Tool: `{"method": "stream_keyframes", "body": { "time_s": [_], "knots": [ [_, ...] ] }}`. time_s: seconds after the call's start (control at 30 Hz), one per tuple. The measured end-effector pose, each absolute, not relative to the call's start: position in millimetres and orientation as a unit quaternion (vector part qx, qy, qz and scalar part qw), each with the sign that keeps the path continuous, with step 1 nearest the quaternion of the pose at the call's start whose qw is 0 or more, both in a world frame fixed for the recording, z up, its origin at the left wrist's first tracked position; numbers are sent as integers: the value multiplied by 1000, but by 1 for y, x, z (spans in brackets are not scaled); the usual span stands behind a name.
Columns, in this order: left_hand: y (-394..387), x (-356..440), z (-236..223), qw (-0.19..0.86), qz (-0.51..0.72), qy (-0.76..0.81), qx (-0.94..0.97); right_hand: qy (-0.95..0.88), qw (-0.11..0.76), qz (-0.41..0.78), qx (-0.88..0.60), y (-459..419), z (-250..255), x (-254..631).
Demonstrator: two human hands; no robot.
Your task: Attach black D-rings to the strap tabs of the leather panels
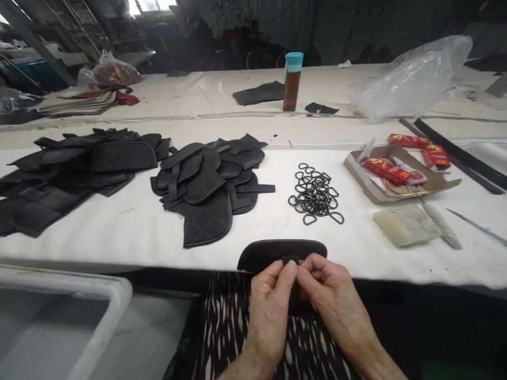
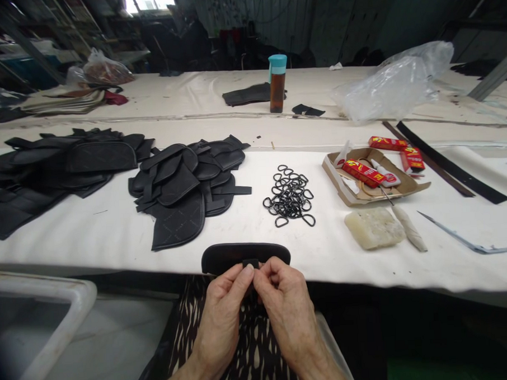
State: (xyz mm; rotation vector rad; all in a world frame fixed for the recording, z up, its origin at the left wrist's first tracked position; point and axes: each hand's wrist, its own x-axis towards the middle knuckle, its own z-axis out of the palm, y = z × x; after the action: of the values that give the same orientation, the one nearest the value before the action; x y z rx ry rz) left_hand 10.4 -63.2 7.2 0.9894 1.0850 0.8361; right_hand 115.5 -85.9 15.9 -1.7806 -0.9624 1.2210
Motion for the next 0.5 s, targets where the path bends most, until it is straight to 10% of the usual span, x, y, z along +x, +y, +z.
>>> {"method": "stream_keyframes", "body": {
  "time_s": [0.5],
  "knots": [
    [-56,7,5,726,361,442,382,-446,359,411,-709,-97,24,119]
  ]
}}
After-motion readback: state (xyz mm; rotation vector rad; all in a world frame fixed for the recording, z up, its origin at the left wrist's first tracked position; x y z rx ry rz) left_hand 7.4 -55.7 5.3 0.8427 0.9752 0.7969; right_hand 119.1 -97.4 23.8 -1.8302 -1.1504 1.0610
